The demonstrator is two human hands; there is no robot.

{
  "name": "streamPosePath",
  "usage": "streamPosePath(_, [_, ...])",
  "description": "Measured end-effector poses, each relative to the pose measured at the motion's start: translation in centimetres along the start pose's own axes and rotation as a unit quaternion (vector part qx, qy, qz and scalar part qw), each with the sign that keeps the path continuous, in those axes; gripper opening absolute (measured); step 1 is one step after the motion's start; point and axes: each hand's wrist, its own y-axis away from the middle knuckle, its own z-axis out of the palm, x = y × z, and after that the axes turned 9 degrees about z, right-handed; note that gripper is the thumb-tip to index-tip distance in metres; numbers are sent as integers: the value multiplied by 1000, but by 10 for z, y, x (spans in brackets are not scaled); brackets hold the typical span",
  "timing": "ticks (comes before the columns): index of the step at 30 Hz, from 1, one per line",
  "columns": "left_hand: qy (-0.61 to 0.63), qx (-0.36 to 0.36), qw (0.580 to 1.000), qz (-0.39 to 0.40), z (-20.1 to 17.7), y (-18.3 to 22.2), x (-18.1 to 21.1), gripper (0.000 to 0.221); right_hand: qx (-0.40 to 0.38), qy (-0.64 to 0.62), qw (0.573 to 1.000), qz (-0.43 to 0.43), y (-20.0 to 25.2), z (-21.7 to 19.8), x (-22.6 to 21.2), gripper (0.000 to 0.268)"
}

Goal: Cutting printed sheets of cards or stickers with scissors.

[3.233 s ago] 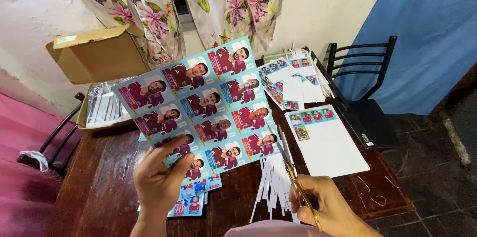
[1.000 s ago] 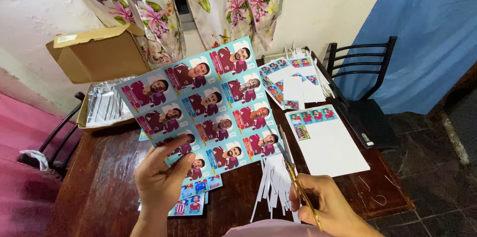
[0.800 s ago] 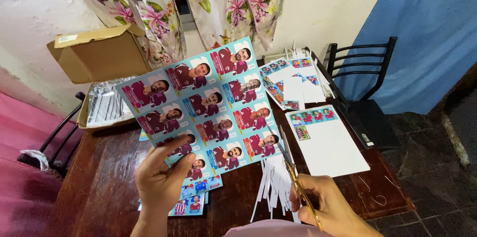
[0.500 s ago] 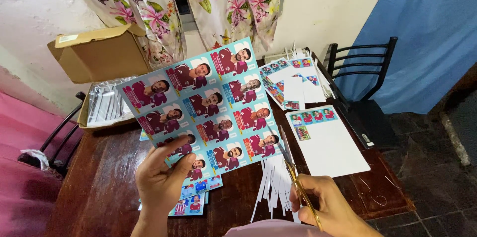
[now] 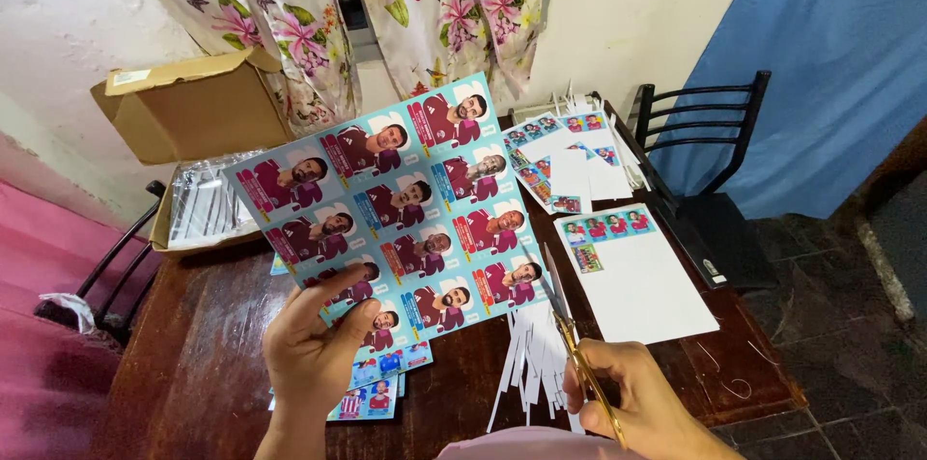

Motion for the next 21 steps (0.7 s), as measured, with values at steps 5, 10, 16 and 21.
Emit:
streamPosePath(5, [27, 7, 1000, -1, 0, 3, -6, 36, 4, -15, 1000, 12, 0, 2, 6, 78])
streamPosePath(10, [80, 10, 997, -13, 0, 3, -6, 37, 7, -18, 1000, 23, 1, 4, 10, 59])
streamPosePath(16, [83, 10, 996, -13, -1, 5, -12, 38, 19, -35, 999, 5, 2, 5, 17, 42])
streamPosePath(21, [84, 12, 996, -24, -3, 5, -13, 37, 26, -35, 999, 8, 3, 7, 13, 32])
